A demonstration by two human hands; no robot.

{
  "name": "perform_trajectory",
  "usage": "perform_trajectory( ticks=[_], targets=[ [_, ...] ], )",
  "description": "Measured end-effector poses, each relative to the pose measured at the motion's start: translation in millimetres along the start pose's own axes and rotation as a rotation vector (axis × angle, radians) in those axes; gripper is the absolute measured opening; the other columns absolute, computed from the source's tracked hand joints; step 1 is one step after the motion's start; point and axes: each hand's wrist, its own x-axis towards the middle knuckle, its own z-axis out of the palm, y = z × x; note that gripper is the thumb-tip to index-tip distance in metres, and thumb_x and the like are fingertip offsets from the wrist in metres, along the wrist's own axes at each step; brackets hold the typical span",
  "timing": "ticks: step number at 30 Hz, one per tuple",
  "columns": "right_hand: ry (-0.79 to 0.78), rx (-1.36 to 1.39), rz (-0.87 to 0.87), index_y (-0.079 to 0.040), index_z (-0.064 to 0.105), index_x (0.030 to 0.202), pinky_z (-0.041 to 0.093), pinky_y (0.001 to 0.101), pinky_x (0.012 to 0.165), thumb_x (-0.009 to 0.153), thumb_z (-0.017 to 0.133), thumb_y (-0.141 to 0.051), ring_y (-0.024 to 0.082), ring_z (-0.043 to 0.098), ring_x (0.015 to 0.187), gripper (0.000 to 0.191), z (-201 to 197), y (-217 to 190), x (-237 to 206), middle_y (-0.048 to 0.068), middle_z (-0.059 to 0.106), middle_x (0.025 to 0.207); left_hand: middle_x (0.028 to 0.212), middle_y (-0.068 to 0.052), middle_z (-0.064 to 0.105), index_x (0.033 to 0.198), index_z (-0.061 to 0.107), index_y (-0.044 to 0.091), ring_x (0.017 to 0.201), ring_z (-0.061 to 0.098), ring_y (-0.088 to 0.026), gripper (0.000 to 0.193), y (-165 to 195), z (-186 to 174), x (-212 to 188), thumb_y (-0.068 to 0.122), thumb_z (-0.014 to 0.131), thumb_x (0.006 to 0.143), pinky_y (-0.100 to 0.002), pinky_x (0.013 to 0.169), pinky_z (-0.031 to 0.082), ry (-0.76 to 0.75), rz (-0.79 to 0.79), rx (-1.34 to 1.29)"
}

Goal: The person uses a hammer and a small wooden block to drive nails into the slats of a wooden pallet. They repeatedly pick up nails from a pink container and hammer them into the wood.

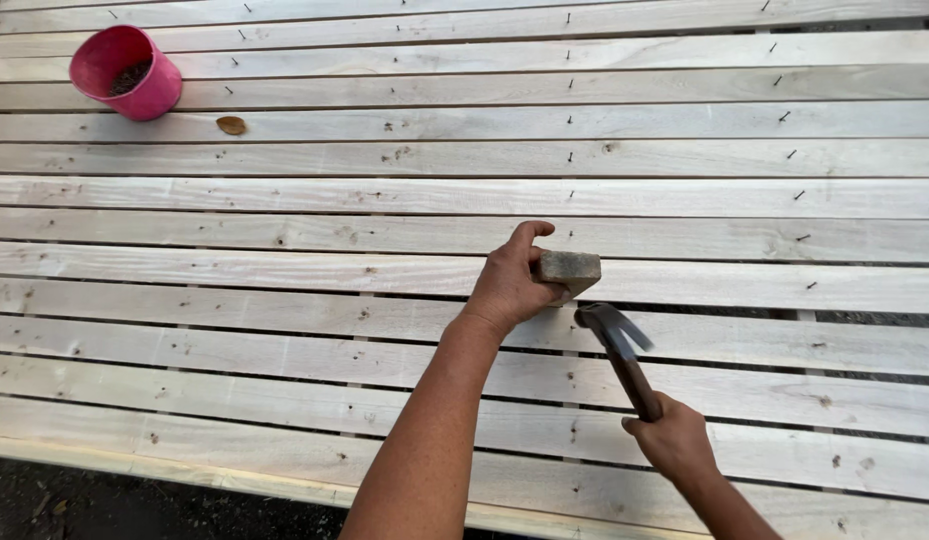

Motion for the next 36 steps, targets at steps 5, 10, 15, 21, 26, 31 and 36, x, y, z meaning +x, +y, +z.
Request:
perform_trajectory(
  ticks=[5, 10, 15, 21, 26, 31, 36],
  targets=[
    [0.224, 0.358, -0.416, 0.001, 0.069, 0.093, 0.055, 0.0405, 0.061, 0.085, 0.079, -0.024, 0.021, 0.064, 0.061, 0.029, 20.5, 15.6, -4.1, 0.013, 0.069, 0.07, 0.118, 0.001, 0.075, 0.137, 0.048, 0.026, 0.112, 0.071, -0.016, 0.079, -3.8, -0.2, 2.1, 0.012, 0.087, 0.07, -0.029, 0.103, 0.056, 0.003, 0.016, -0.013],
    [-0.015, -0.127, 0.059, -0.013, 0.073, 0.115, 0.058, 0.0388, 0.066, 0.089, 0.071, -0.017, 0.02, 0.07, 0.066, 0.026, 12.1, -3.7, 9.0, 0.008, 0.074, 0.078, 0.116, 0.001, 0.077, 0.137, 0.048, 0.025, 0.11, 0.072, -0.015, 0.079, -4.8, -1.1, 1.7, 0.012, 0.086, 0.07, -0.028, 0.1, 0.058, 0.005, 0.029, 0.0],
    [0.096, -0.029, -0.119, -0.01, 0.074, 0.111, 0.055, 0.0362, 0.068, 0.086, 0.078, -0.026, 0.02, 0.068, 0.066, 0.031, -2.8, -8.4, -1.7, 0.01, 0.074, 0.076, 0.117, 0.002, 0.076, 0.137, 0.049, 0.026, 0.111, 0.071, -0.015, 0.078, -7.5, -1.6, 0.1, 0.014, 0.087, 0.07, -0.028, 0.102, 0.056, 0.022, 0.05, -0.018],
    [0.227, 0.122, -0.337, -0.007, 0.072, 0.109, 0.057, 0.0361, 0.07, 0.085, 0.075, -0.024, 0.021, 0.07, 0.069, 0.03, 15.8, -5.7, -8.1, 0.008, 0.073, 0.078, 0.122, 0.001, 0.073, 0.136, 0.054, 0.027, 0.113, 0.07, -0.016, 0.075, -9.4, -0.6, 3.3, 0.016, 0.088, 0.07, -0.028, 0.105, 0.055, -0.007, 0.03, -0.018],
    [-0.006, -0.222, 0.016, -0.01, 0.076, 0.112, 0.057, 0.0386, 0.075, 0.089, 0.076, -0.025, 0.021, 0.072, 0.074, 0.028, 8.8, -21.6, 0.1, 0.01, 0.075, 0.082, 0.12, 0.001, 0.074, 0.128, 0.063, 0.025, 0.111, 0.071, -0.016, 0.066, -15.1, -9.1, 0.5, 0.01, 0.087, 0.069, -0.028, 0.105, 0.056, 0.008, 0.078, -0.01],
    [0.143, 0.124, -0.084, -0.01, 0.072, 0.116, 0.059, 0.043, 0.073, 0.085, 0.077, -0.028, 0.024, 0.069, 0.071, 0.037, 11.9, -19.5, -3.9, 0.014, 0.076, 0.083, 0.119, 0.002, 0.071, 0.13, 0.059, 0.027, 0.111, 0.067, -0.014, 0.069, -20.7, -19.2, 0.1, 0.005, 0.084, 0.069, -0.028, 0.105, 0.055, 0.018, 0.007, -0.049],
    [0.044, -0.059, -0.031, -0.006, 0.074, 0.109, 0.058, 0.0414, 0.079, 0.088, 0.071, -0.018, 0.024, 0.071, 0.077, 0.024, 16.7, -19.1, 4.3, 0.016, 0.077, 0.087, 0.118, 0.003, 0.072, 0.117, 0.07, 0.023, 0.109, 0.07, -0.014, 0.051, -22.4, -12.3, 4.2, 0.004, 0.082, 0.071, -0.027, 0.105, 0.055, -0.01, 0.028, -0.068]
  ],
)
